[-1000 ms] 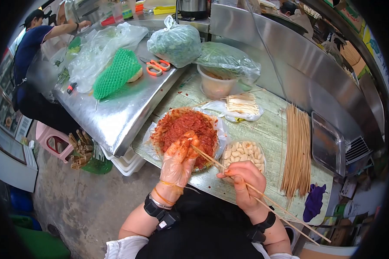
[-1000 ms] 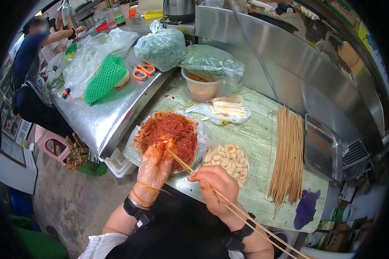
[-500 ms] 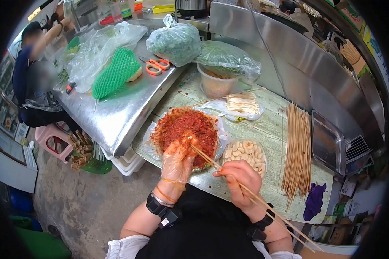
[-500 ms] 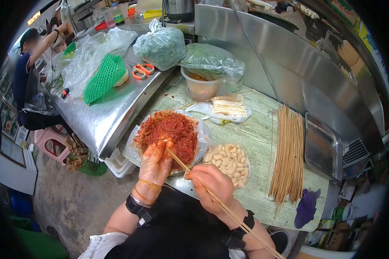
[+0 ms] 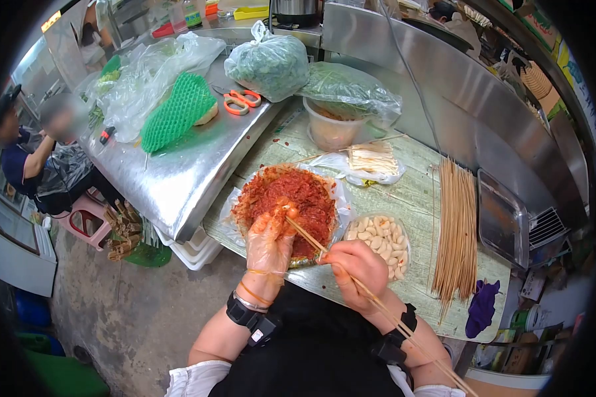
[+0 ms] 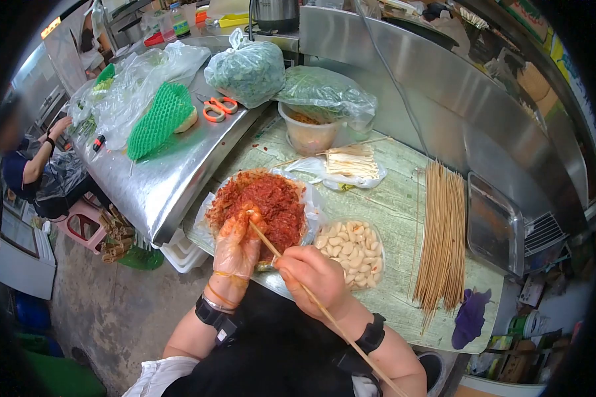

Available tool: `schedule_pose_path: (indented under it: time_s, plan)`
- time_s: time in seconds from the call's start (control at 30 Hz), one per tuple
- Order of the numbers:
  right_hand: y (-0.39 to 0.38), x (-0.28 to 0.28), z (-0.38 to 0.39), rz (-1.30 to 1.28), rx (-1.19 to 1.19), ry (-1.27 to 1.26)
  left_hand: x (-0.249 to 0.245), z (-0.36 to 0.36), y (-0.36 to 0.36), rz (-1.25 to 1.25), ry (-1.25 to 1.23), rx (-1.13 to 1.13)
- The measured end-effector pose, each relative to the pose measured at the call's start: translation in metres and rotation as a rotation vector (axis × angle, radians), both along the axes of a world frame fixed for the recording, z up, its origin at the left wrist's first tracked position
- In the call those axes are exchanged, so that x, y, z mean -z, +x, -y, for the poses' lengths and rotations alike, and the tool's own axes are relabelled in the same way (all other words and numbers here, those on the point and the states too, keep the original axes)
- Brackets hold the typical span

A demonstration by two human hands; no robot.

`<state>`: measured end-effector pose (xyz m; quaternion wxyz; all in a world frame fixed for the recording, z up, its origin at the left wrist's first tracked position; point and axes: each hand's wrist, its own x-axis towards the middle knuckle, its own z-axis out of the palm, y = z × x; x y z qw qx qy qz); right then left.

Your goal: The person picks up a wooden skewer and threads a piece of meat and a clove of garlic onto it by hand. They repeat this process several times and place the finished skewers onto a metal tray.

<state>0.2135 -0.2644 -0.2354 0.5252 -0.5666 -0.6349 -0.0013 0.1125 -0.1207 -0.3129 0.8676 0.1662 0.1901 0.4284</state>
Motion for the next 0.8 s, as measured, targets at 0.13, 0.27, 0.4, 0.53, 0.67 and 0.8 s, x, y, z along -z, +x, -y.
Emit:
schedule_pose_path:
  time_s: [0.13, 0.27, 0.4, 0.53, 0.67, 0.8]
  plan:
    - [-0.006, -0.001, -0.004, 0.059, 0.034, -0.027, 0.000, -0.001, 0.002, 0.018, 0.031, 0.001]
    - [-0.007, -0.007, -0.009, 0.101, 0.036, -0.018, -0.005, -0.001, 0.004, -0.032, 0.058, -0.031]
    - [-0.011, -0.011, -0.012, 0.136, 0.014, -0.007, -0.004, -0.001, 0.005, -0.082, 0.114, -0.059]
    - [-0.013, -0.014, -0.013, 0.141, 0.031, -0.020, -0.008, 0.003, 0.006, -0.107, 0.135, -0.071]
    - [-0.014, -0.008, -0.019, 0.161, 0.038, 0.014, -0.007, 0.003, 0.006, -0.126, 0.180, -0.050]
    - [-0.016, 0.000, -0.022, 0.138, 0.053, 0.030, -0.003, -0.002, 0.006, -0.121, 0.220, -0.045]
